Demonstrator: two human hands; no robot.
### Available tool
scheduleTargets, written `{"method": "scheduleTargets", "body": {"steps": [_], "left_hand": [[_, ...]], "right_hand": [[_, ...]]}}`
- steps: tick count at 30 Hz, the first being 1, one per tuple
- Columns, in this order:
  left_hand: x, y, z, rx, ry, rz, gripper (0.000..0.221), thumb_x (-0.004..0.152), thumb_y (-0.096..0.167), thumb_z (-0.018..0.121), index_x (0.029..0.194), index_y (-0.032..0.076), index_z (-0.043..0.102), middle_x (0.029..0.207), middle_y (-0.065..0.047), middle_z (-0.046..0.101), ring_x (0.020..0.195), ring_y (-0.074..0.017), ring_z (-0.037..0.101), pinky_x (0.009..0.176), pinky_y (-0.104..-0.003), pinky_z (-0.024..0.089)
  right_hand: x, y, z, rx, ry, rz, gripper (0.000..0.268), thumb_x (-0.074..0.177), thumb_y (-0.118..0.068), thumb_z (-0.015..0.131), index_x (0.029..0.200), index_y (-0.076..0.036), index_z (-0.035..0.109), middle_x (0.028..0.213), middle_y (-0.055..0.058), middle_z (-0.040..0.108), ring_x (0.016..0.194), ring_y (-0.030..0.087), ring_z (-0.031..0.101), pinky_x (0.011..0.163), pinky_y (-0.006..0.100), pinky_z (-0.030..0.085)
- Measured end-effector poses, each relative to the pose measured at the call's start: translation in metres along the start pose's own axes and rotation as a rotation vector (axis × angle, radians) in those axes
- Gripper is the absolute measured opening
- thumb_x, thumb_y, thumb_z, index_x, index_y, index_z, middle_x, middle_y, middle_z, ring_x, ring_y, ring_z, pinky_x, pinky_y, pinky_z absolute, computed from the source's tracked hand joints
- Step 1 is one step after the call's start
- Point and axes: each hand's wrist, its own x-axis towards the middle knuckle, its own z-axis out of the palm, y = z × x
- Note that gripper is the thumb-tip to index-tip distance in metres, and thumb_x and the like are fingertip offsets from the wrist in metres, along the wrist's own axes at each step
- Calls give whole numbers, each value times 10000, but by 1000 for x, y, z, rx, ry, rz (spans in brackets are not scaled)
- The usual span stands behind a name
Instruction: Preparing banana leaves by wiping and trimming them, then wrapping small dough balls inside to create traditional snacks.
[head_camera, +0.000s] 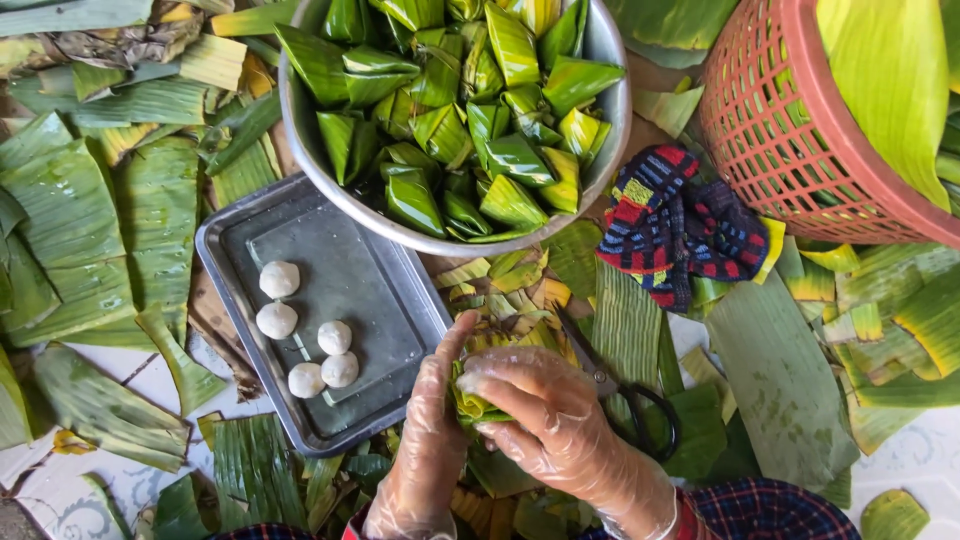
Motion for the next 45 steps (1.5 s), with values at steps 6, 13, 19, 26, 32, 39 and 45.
{"method": "scheduleTargets", "body": {"steps": [6, 13, 19, 26, 32, 39, 45], "left_hand": [[1, 0, -10, -705, -393, 25, 740, 1089, 656, 524, 1642, 274, 215, 1679, -115, 138, 1493, -284, 183, 1183, -407, 266], [23, 0, -12, -376, 56, 184, 906, 936, 651, 602, 1620, 234, 180, 1571, -245, 382, 1126, -431, 679, 757, -461, 664], [29, -5, -19, -419, 166, 146, 949, 858, 607, 710, 1598, 212, 267, 1505, -261, 485, 1053, -436, 711, 680, -475, 678], [32, -7, -22, -415, 357, 31, 1027, 779, 572, 782, 1603, 231, 272, 1527, -257, 481, 951, -434, 751, 582, -458, 692], [25, -20, -22, -408, 320, 71, 1051, 801, 557, 795, 1612, 198, 230, 1522, -245, 481, 1005, -455, 721, 615, -445, 684], [26, -12, -17, -316, 376, 104, 980, 835, 544, 741, 1604, 170, 263, 1481, -240, 517, 983, -409, 746, 636, -409, 665], [32, -17, -12, -292, 375, 38, 934, 790, 568, 735, 1560, 187, 367, 1491, -208, 519, 981, -383, 728, 644, -407, 658]], "right_hand": [[39, 4, 1, 442, -39, 249, 298, 1059, -177, 545, 1316, -48, 624, 1312, 184, 652, 894, 197, 640, 712, 290, 570], [153, 100, -24, 167, 5, 297, 230, 994, -35, 607, 1205, 55, 632, 1294, 237, 695, 412, 47, 392, 307, 194, 380], [245, 115, 27, -722, -1044, 768, 237, 1023, 42, 508, 1047, -51, 724, 958, 101, 708, 904, 266, 694, 930, 438, 595], [248, 154, 72, -901, -1172, 701, 343, 829, -102, 870, 1152, -147, 764, 1170, 43, 719, 1096, 299, 703, 842, 429, 621], [206, 178, 85, -1197, -412, 288, 103, 848, -134, 723, 928, -184, 766, 936, 96, 702, 623, 267, 726, 385, 395, 559], [243, 140, 41, -867, -844, 535, 65, 954, -114, 710, 904, -77, 693, 841, 55, 613, 805, 255, 650, 798, 408, 555], [206, 140, 47, -686, -729, 563, 122, 978, 63, 595, 912, 33, 693, 1178, 206, 526, 802, 242, 568, 752, 351, 607]]}}
